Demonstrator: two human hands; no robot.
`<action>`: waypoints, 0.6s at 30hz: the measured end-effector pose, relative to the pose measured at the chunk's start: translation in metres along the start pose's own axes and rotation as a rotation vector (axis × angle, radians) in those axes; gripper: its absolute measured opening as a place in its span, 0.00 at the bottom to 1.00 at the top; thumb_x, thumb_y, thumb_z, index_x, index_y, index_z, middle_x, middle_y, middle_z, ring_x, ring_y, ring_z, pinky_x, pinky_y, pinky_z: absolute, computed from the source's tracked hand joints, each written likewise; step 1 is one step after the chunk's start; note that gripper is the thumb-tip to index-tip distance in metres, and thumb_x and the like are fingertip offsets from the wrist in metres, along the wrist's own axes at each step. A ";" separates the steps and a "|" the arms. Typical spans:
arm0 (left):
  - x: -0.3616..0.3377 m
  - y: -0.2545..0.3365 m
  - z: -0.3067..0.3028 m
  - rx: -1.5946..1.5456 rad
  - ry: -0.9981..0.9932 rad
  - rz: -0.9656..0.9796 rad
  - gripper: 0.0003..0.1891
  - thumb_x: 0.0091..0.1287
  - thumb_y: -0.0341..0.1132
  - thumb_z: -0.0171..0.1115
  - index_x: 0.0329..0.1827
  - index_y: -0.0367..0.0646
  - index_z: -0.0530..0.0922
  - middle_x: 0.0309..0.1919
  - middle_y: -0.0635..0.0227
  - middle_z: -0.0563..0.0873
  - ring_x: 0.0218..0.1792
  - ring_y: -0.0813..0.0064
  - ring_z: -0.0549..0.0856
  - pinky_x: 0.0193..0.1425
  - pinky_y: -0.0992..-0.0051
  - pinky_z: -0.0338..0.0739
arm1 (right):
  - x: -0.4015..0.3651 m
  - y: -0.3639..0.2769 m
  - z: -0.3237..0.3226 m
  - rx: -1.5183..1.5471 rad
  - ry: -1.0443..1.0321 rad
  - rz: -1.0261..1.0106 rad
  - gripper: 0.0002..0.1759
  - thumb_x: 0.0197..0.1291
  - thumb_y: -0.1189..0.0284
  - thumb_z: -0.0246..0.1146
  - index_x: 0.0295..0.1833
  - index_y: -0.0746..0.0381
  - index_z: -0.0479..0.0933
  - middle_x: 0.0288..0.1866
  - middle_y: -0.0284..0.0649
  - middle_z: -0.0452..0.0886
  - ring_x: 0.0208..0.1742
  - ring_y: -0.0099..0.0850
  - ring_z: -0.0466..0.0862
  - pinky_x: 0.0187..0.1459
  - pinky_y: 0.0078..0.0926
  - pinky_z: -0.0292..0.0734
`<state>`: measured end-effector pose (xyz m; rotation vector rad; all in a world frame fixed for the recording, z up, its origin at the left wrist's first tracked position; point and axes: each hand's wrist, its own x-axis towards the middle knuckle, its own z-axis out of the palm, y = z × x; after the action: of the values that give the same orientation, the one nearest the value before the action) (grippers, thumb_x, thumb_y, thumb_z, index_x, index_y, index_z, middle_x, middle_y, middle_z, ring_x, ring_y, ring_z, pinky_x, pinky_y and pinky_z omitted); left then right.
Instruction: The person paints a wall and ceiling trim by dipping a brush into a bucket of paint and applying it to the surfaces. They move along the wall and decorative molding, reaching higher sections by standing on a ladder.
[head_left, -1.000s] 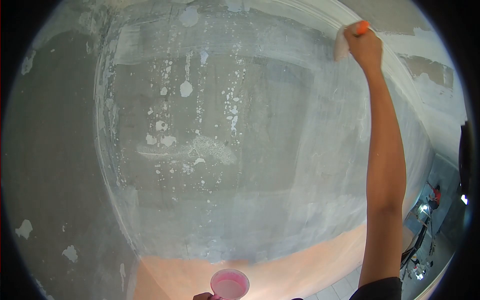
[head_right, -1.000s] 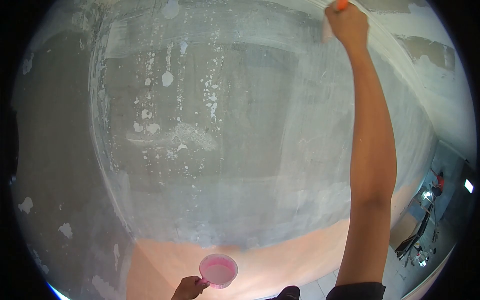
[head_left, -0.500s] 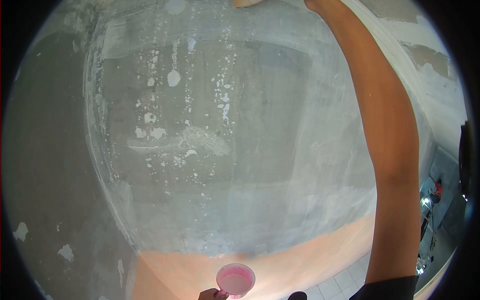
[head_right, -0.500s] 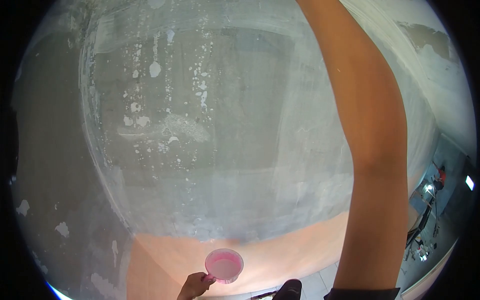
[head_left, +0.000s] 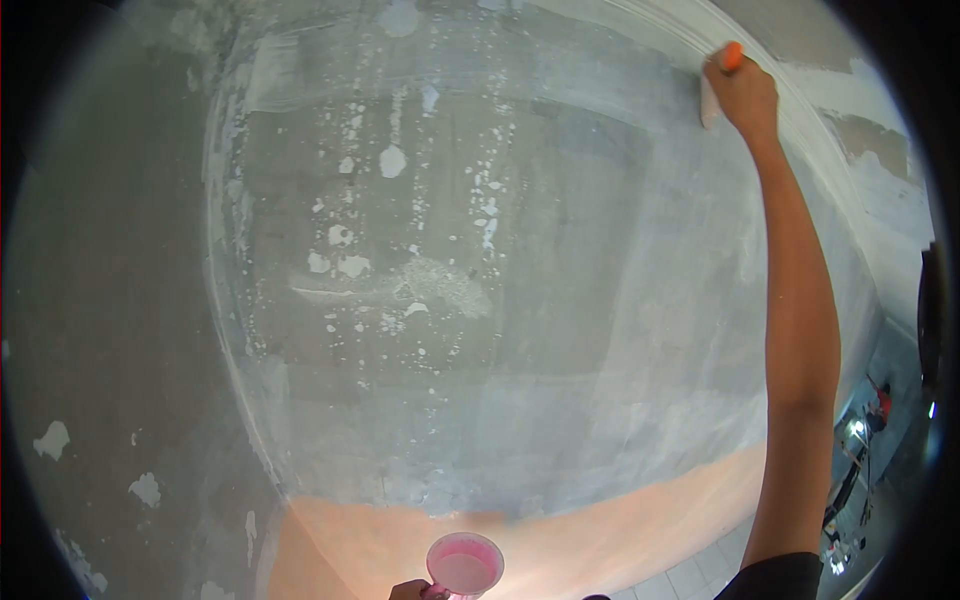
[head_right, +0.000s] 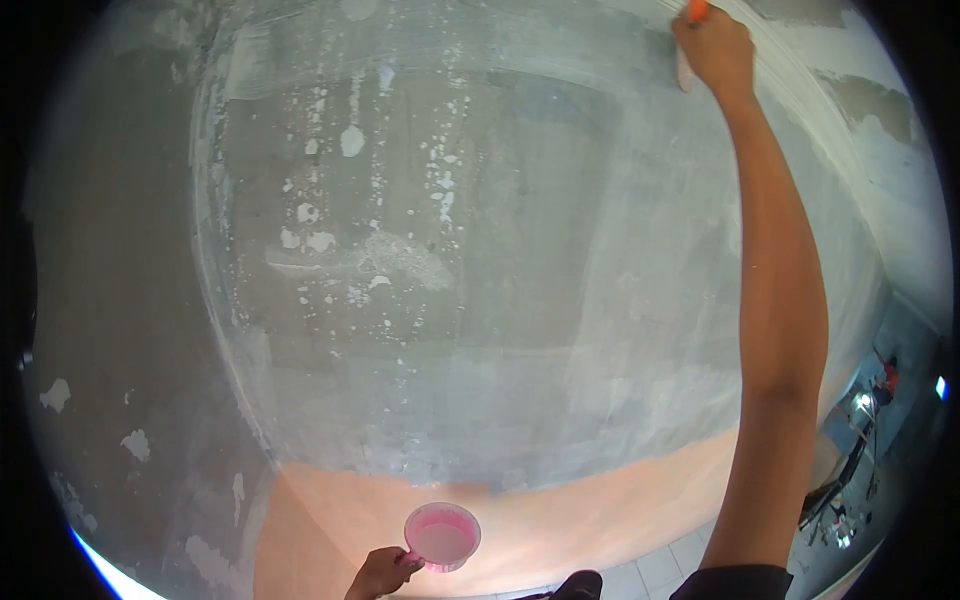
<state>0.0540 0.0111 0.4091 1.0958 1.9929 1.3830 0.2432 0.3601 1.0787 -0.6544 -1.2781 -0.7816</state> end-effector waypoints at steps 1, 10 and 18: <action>0.001 -0.001 -0.002 -0.007 0.020 -0.003 0.23 0.66 0.50 0.62 0.28 0.33 0.79 0.21 0.54 0.83 0.26 0.65 0.82 0.33 0.63 0.74 | 0.002 -0.024 0.007 0.028 0.084 -0.105 0.26 0.57 0.50 0.62 0.35 0.66 0.83 0.30 0.54 0.85 0.36 0.52 0.85 0.41 0.44 0.79; -0.001 0.006 -0.010 0.135 -0.052 -0.406 0.26 0.64 0.56 0.65 0.37 0.35 0.83 0.29 0.58 0.86 0.34 0.67 0.86 0.42 0.69 0.78 | -0.014 -0.316 -0.041 0.876 0.061 -0.576 0.11 0.51 0.68 0.64 0.31 0.67 0.79 0.32 0.56 0.83 0.37 0.54 0.83 0.42 0.46 0.77; -0.024 -0.014 -0.003 0.042 0.052 -0.420 0.24 0.63 0.54 0.66 0.40 0.36 0.83 0.34 0.53 0.87 0.39 0.61 0.87 0.46 0.66 0.79 | -0.029 -0.405 -0.043 0.831 0.066 -0.960 0.09 0.53 0.70 0.63 0.38 0.63 0.81 0.34 0.54 0.83 0.38 0.53 0.83 0.42 0.45 0.78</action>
<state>0.0603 -0.0127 0.3957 0.6110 2.1418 1.1590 -0.0637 0.0927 1.0433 0.7106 -1.6838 -0.8967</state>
